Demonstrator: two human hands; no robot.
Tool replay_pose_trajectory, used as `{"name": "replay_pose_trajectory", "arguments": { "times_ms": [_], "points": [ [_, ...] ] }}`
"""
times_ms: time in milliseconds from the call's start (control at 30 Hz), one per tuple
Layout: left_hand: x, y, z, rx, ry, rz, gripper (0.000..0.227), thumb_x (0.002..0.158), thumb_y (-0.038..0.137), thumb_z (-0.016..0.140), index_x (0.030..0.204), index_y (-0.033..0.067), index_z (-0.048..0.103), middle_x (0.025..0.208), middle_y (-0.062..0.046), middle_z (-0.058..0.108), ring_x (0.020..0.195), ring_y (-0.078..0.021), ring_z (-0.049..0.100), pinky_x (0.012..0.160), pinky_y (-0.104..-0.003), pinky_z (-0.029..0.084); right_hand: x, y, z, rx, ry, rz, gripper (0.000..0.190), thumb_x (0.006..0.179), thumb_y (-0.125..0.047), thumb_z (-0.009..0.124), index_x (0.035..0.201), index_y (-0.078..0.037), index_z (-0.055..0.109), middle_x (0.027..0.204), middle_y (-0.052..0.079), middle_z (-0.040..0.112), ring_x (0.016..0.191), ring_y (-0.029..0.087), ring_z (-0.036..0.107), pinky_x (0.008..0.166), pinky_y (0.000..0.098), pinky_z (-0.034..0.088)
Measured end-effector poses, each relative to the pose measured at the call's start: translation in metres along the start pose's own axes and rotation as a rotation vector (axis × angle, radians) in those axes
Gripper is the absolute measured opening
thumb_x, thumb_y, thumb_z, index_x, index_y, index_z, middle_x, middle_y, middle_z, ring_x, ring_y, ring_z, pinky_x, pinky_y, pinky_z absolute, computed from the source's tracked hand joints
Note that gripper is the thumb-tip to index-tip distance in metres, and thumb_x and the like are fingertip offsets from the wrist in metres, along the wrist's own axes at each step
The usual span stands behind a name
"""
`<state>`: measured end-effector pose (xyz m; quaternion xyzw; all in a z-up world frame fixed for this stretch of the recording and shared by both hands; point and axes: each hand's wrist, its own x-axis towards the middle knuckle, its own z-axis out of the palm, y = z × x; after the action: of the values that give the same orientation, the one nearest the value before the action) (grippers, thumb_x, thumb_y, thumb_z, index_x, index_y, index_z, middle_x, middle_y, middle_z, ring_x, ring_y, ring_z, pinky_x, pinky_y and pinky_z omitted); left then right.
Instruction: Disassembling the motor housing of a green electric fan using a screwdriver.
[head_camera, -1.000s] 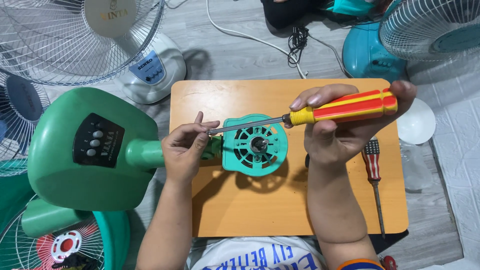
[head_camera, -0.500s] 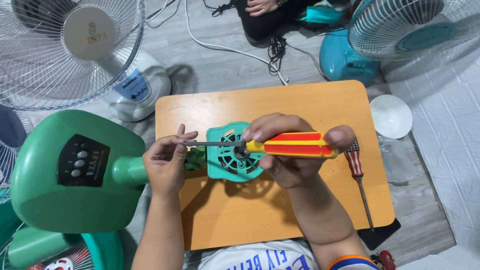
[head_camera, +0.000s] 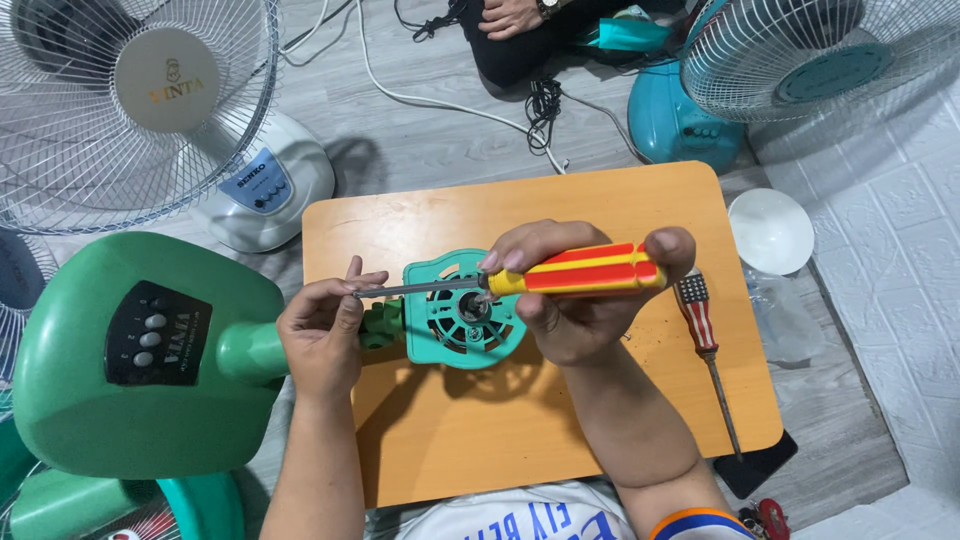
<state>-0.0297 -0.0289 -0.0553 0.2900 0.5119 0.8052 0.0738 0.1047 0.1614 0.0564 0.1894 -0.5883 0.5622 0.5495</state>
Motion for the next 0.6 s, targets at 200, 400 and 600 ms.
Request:
{"name": "replay_pose_trajectory", "arguments": {
  "times_ms": [200,400,600],
  "points": [
    [0.0,0.007,0.004,0.011,-0.019,-0.012,0.021,0.097,0.015,0.073,0.097,-0.0037,0.065,0.092,-0.026,0.074,0.105,-0.0393,0.074,0.124,-0.065,0.031,-0.005,0.009,-0.012,-0.036,0.034,0.037,0.079,0.098,-0.013,0.069,0.155,-0.026,0.015,0.09,0.021,0.063,0.079,0.041,0.069,0.078,0.0515,0.061],
    [0.0,0.003,0.001,0.024,-0.026,-0.012,0.022,0.098,0.018,0.072,0.098,-0.0035,0.067,0.092,-0.025,0.075,0.104,-0.0384,0.074,0.125,-0.064,0.032,-0.016,0.018,-0.019,-0.026,0.081,0.054,0.096,0.094,-0.01,0.073,0.161,-0.022,0.006,0.088,0.025,0.063,0.074,0.044,0.069,0.07,0.0545,0.062],
    [0.0,0.002,-0.002,0.016,-0.063,-0.004,0.027,0.096,0.02,0.075,0.101,-0.0059,0.067,0.094,-0.026,0.075,0.105,-0.0383,0.073,0.124,-0.066,0.03,-0.007,0.01,-0.007,-0.039,0.073,0.054,0.08,0.099,-0.015,0.07,0.156,-0.027,0.015,0.093,0.02,0.063,0.082,0.038,0.069,0.079,0.0481,0.06]
  ]
}}
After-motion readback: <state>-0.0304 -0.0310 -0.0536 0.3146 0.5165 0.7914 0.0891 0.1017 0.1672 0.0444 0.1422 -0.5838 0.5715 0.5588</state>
